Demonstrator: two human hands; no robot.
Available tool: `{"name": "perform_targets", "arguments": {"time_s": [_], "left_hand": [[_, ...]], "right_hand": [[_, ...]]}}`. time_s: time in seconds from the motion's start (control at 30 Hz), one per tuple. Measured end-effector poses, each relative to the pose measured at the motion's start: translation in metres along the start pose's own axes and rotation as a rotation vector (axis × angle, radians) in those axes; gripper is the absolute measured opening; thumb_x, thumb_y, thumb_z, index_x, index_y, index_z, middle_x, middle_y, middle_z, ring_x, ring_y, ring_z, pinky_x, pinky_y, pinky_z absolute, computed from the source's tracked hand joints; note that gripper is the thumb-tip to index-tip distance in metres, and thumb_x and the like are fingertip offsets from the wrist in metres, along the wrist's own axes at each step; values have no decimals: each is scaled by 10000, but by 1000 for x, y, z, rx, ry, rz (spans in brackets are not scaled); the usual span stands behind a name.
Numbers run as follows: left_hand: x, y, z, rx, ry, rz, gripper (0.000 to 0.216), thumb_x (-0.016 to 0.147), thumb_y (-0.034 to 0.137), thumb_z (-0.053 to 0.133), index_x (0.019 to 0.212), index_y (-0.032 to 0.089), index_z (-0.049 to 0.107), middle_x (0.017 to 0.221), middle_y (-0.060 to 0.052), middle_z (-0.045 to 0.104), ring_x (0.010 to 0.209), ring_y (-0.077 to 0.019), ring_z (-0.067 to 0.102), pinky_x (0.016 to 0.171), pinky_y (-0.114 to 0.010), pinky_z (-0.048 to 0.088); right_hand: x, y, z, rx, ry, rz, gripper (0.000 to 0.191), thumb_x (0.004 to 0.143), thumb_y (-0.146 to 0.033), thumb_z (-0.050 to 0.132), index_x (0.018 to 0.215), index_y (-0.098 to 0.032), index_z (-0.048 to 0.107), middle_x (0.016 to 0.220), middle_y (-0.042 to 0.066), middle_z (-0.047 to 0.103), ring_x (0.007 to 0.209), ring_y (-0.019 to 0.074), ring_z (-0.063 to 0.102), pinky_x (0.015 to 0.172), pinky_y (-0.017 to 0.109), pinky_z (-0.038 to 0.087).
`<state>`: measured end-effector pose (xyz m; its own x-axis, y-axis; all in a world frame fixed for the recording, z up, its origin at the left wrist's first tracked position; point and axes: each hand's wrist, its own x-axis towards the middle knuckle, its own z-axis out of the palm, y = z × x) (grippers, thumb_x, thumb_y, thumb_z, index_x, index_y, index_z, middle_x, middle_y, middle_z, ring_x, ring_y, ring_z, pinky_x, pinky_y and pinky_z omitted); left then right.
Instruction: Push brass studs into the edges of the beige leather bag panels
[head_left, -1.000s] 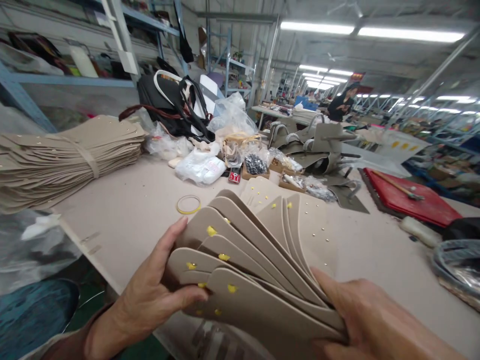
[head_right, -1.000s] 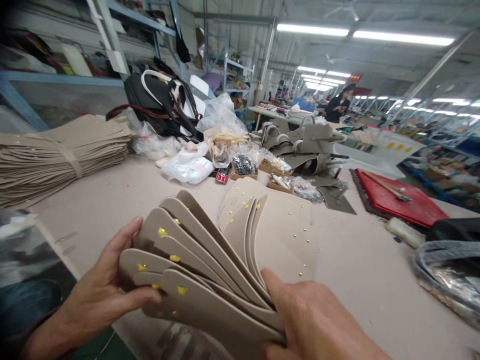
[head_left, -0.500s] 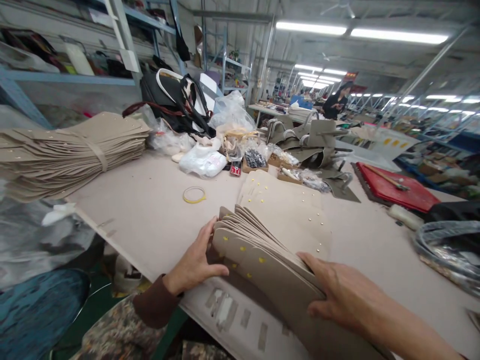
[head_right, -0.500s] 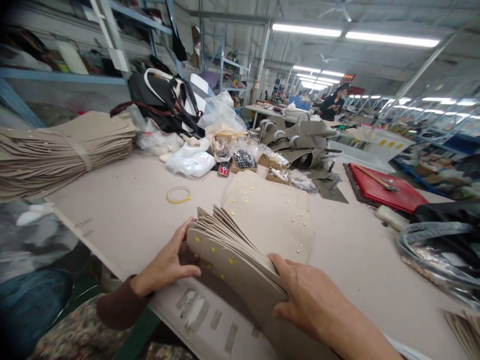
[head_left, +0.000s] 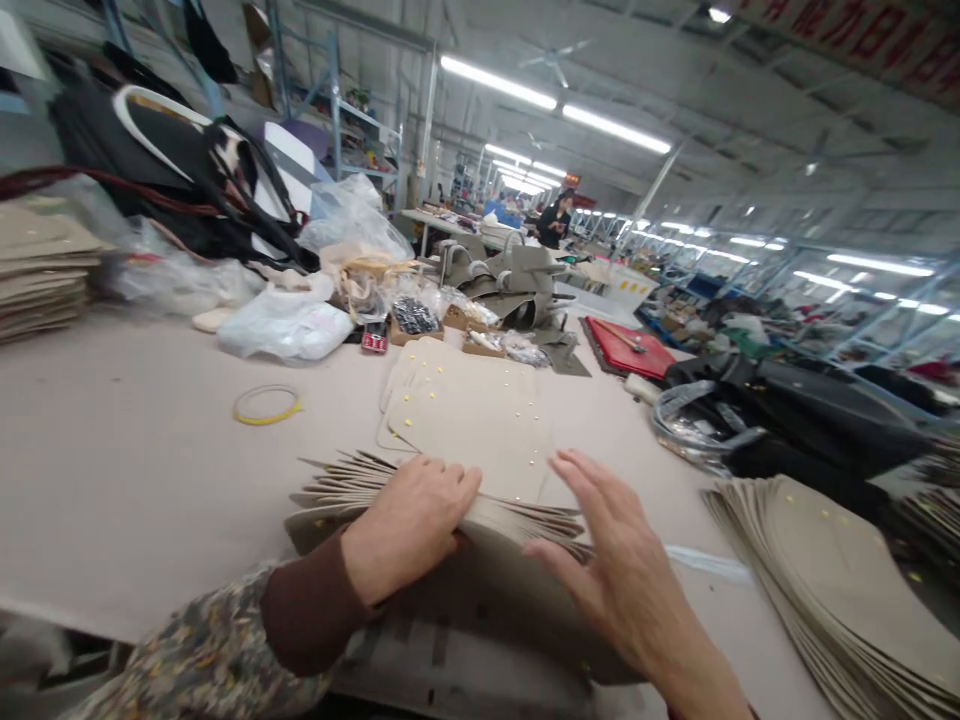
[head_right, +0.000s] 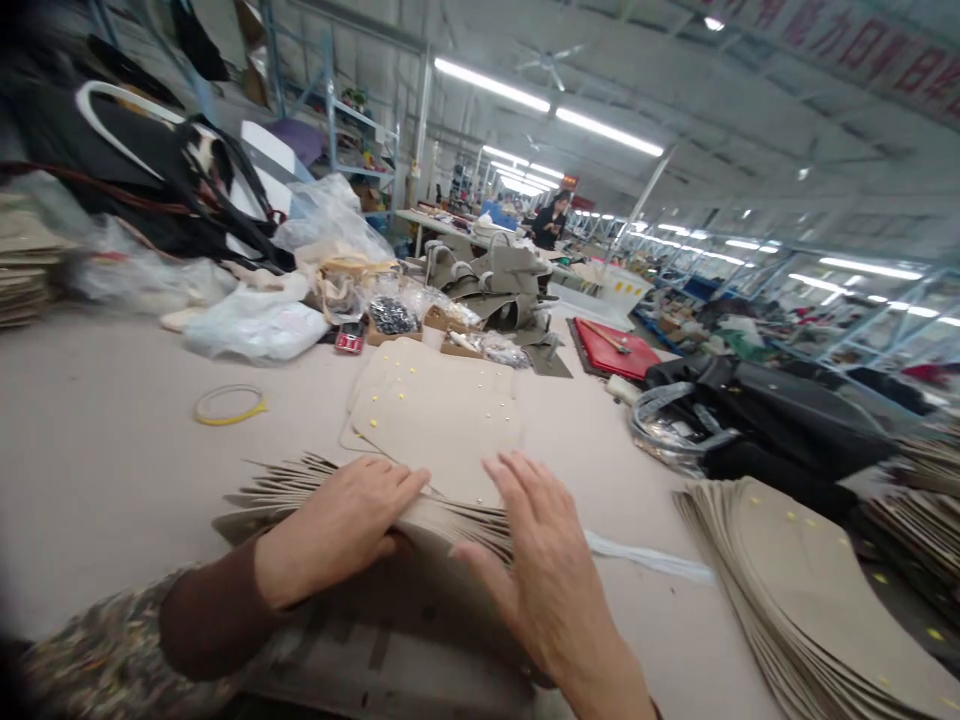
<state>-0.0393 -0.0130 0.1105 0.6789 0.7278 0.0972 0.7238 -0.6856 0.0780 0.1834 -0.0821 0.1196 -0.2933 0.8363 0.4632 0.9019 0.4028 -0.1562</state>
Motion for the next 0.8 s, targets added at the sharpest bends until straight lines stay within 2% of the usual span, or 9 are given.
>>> {"name": "perform_targets", "arguments": {"time_s": [0.07,0.13,0.23,0.3,0.47,0.53,0.63,0.7,0.8], "left_hand": [[2,-4,5,-2,-9,-6,327,746,251,709,1030,180,564,954,-79,653,898,-286,622,790,-409,498],[2,-6,5,-2,-23,-11,270,766,252,687,995,194,557,939,-69,650,890,-285,624,775,-407,497],[4,-7,2,10,-52,-26,208,795,252,648,969,198,548,921,-62,646,883,-287,625,763,-409,494],[7,-7,0,12,-63,-34,182,807,245,623,964,196,544,919,-62,642,882,-285,622,765,-407,490],[8,-7,2,-4,-76,-25,256,776,185,624,1016,213,539,963,-54,621,922,-272,596,811,-408,471],[6,-8,2,-24,-88,-15,323,753,165,641,1053,227,536,983,-48,612,937,-266,587,824,-407,466],[3,-9,1,-35,-101,-9,394,738,131,654,1099,234,534,999,-49,607,939,-259,585,828,-401,467],[2,-10,1,-26,-95,-2,454,732,97,656,1146,230,527,1019,-57,609,942,-261,588,838,-410,468],[3,-12,3,-39,-96,2,536,724,81,666,1214,230,510,1062,-76,615,979,-271,591,874,-424,463]], "right_hand": [[-50,11,6,81,343,240,700,890,-417,546,1487,-180,269,1500,157,362,1361,362,350,1081,585,313],[-101,22,26,239,552,450,709,932,-438,453,1520,-159,174,1552,164,258,1399,381,276,1096,647,223],[-155,35,69,548,731,534,709,934,-504,403,1514,-167,176,1568,167,215,1427,388,201,1095,689,147],[-167,37,93,679,751,580,740,924,-566,375,1515,-177,161,1574,167,198,1433,372,193,1109,675,121],[-130,24,112,810,727,678,817,886,-642,369,1519,-173,152,1563,153,248,1430,339,227,1125,586,224],[-105,21,110,829,673,714,764,911,-621,330,1512,-168,196,1552,141,281,1419,324,262,1124,550,255],[-77,28,106,848,587,681,730,930,-613,290,1456,-107,331,1509,170,356,1401,328,299,1140,542,216],[-67,40,105,821,649,698,698,943,-578,311,1420,-72,376,1481,192,394,1393,313,319,1156,525,180],[-60,53,109,839,714,823,666,963,-523,320,1442,-60,325,1488,203,382,1383,283,350,1156,499,199]]}}
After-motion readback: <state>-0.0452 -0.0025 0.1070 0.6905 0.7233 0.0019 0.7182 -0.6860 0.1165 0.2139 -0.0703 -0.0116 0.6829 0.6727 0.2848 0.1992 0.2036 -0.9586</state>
